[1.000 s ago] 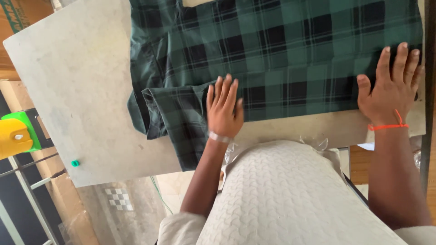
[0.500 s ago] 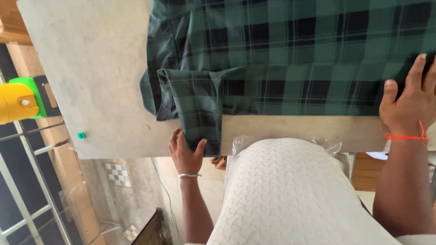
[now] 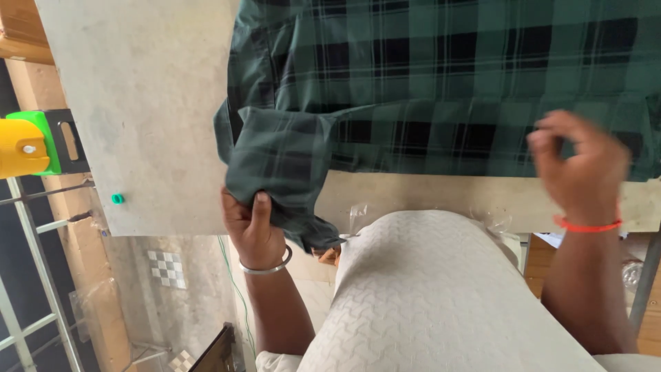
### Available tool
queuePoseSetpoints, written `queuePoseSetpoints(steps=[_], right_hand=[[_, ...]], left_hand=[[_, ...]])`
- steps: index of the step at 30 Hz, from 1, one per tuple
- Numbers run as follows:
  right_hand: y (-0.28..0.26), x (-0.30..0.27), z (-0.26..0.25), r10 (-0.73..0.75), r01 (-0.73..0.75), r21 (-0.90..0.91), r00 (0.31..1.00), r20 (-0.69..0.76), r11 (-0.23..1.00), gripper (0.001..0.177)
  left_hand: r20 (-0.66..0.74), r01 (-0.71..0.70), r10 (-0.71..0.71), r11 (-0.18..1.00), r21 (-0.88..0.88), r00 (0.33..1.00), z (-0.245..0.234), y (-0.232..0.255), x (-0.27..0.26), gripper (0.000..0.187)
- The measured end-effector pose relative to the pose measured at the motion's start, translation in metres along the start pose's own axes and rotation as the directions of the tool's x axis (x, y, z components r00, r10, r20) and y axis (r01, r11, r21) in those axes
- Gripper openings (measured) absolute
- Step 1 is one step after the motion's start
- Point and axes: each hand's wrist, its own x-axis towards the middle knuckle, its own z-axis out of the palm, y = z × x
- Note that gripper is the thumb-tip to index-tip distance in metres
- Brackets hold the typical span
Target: Folding a checkered shirt and placing it inside a clear plastic bag.
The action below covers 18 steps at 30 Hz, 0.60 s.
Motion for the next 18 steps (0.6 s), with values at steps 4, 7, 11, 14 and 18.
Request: queuePoseSetpoints(steps=[4, 7, 11, 14, 18], right_hand=[[-0.072, -0.006, 0.018, -0.364, 0.248, 0.440, 0.910, 0.201, 0.863, 0.052], [-0.116, -0.011, 0.036, -0.563, 0.084, 0.762, 0.726, 0.395, 0.642, 0.104], [-0.109, -0.015, 0.073, -0.607, 0.189, 0.711, 0.689, 0.396, 0.678, 0.089], [-0.092, -0.010, 0.079, -0.602, 0.282, 0.618, 0.693, 0.397, 0.733, 0.048], [-0.090, 0.003, 0.054, -0.537, 0.039, 0.705, 0.678, 0.502, 0.708, 0.023]], left_hand=[[0.112, -0.020, 0.067, 0.926, -0.377, 0.991, 0.049, 0.017, 0.013, 0.044], [0.197, 0.051, 0.080, 0.811, -0.583, 0.977, 0.077, 0.016, 0.012, 0.069], [0.276, 0.198, -0.016, 0.736, -0.648, 0.961, 0.097, 0.012, -0.003, 0.084], [0.291, 0.266, -0.089, 0.708, -0.654, 0.953, 0.098, 0.004, -0.017, 0.088], [0.170, 0.280, -0.223, 0.769, -0.574, 0.960, 0.089, -0.012, -0.022, 0.089]])
